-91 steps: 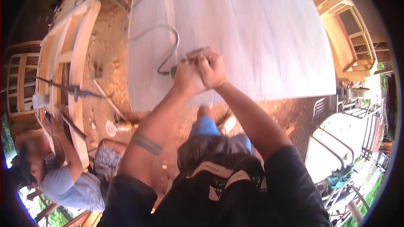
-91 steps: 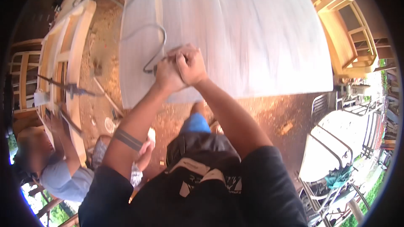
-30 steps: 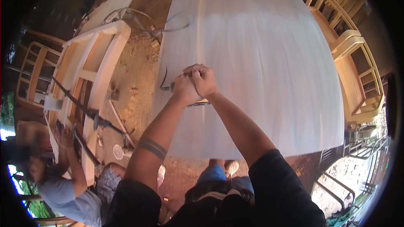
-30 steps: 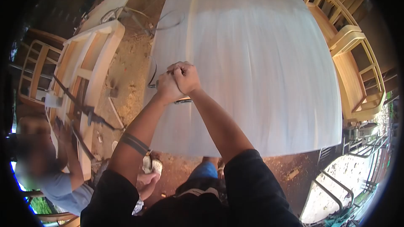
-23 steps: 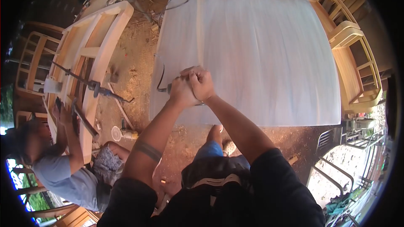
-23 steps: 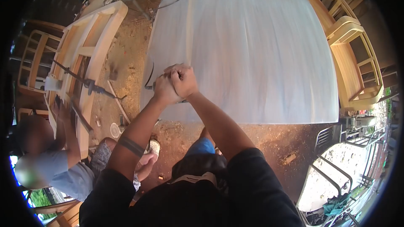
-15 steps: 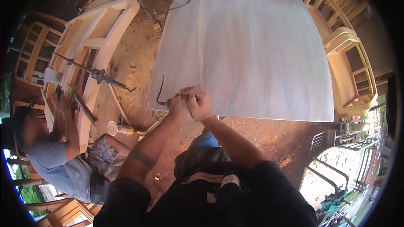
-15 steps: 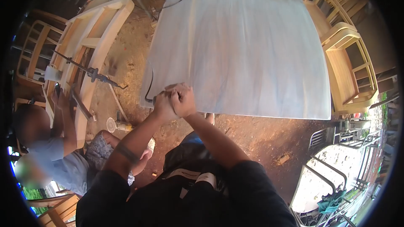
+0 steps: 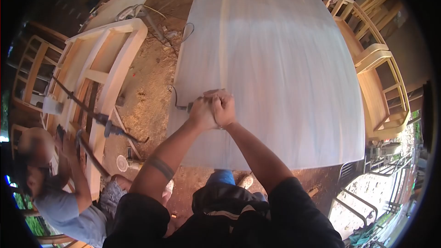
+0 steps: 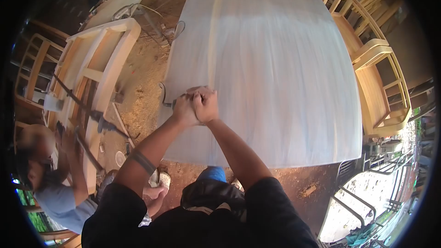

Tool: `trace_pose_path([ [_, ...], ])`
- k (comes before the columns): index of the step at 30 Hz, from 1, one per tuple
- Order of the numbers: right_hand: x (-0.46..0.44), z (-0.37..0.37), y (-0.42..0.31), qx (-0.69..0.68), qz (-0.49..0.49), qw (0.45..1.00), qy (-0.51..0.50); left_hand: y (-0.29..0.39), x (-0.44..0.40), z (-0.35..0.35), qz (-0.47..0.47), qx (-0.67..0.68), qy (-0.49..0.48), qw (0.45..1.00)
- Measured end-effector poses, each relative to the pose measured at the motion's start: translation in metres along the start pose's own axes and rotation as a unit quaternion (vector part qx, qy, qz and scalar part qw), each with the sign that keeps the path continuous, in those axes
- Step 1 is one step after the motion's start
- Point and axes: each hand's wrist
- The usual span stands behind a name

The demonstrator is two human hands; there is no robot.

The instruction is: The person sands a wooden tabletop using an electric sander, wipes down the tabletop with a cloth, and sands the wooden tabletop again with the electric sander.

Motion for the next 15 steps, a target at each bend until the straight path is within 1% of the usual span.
trace_pose_path([
  [3, -0.077, 0.007, 0.034, 0.014, 0.020, 1.000, 0.009, -0.053, -0.068, 0.007, 0.014, 0.003, -0.019, 1.000],
  [4, -0.103, 0.006, 0.046, -0.021, 0.014, 1.000, 0.013, -0.072, -0.089, 0.011, 0.007, -0.005, -0.005, 1.000],
  [9, -0.236, 0.003, 0.104, -0.014, 0.044, 0.999, 0.011, -0.177, -0.199, 0.021, 0.000, -0.062, -0.003, 0.998],
  [11, -0.286, 0.001, 0.129, -0.023, 0.042, 0.999, 0.005, -0.210, -0.238, 0.033, 0.021, -0.067, -0.014, 0.997],
  [13, -0.330, -0.003, 0.148, -0.068, 0.009, 0.998, -0.006, -0.233, -0.270, 0.053, 0.047, -0.081, -0.030, 0.995],
  [15, -0.371, -0.008, 0.171, -0.054, 0.030, 0.998, -0.004, -0.261, -0.299, 0.067, 0.054, -0.103, -0.057, 0.992],
])
Point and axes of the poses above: each hand's wrist, its own x-axis away from the middle knuckle, its own z-axis out of the back of the hand, y = z × x, and after that the axes turned 12 degrees about -y, right-handed
